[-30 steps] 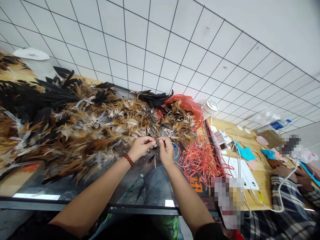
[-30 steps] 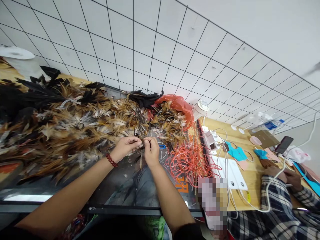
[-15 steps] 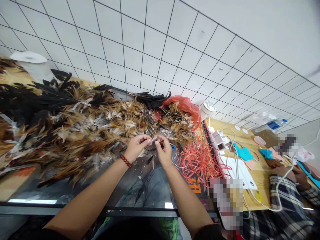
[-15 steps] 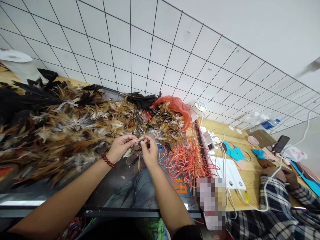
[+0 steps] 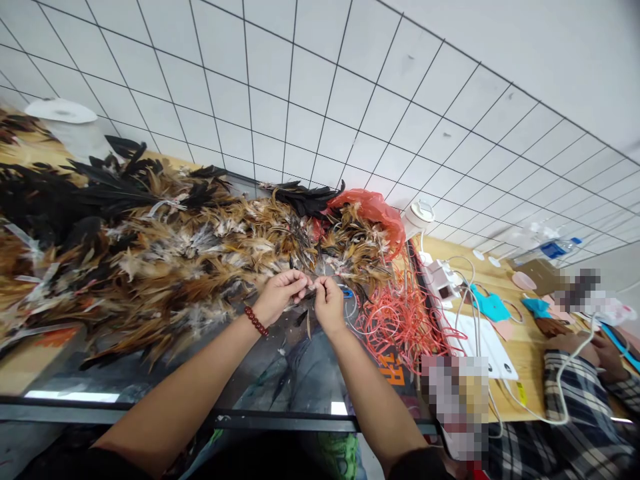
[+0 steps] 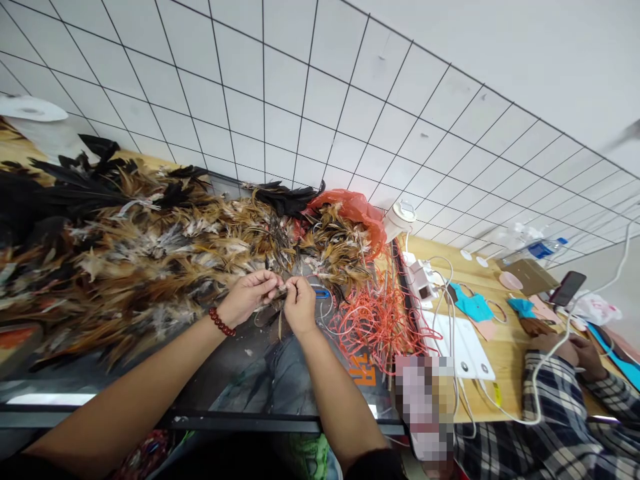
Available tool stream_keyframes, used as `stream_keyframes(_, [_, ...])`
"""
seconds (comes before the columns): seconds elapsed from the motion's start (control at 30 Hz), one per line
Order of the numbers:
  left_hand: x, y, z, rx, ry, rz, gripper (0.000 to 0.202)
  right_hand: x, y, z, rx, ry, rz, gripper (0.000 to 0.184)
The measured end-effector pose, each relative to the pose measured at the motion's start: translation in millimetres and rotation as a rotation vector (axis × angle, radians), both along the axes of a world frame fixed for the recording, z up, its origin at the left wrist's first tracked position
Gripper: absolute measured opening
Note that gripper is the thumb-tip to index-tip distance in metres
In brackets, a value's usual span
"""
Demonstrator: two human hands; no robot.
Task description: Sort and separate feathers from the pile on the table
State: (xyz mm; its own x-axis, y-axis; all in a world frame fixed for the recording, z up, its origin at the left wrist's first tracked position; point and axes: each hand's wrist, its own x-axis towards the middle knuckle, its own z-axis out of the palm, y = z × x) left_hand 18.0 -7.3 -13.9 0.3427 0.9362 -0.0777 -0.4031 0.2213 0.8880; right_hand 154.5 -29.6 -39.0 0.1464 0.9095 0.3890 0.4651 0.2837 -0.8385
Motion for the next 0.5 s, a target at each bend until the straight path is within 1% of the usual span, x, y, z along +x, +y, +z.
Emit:
stream_keyframes(0.1, [0.7,-0.8,1.4,-0.010,0.014,-0.032,0.036,-0.3,0.1,-0.8,-0.014,0.043,-0.006,0.021])
stream_keyframes(0.23, [0.8,-0.8,3.9,-0.010,0.019,0.023,0.038,2.2,1.3,-1.0,-0.014,0.136,-0.017,0.022])
stream_keyframes(0.4, [-2.1,1.3,5.6,-0.074,-0.004,0.029,0.038,2.9,1.9,-0.4,0.033,0.090,-0.026,0.018])
stream_keyframes(0.5, [-4.5,2.5,6.3,-0.092,0.025,0.029,0.041,1.7,0.2,2.0,0.059,0.064,-0.017,0.017])
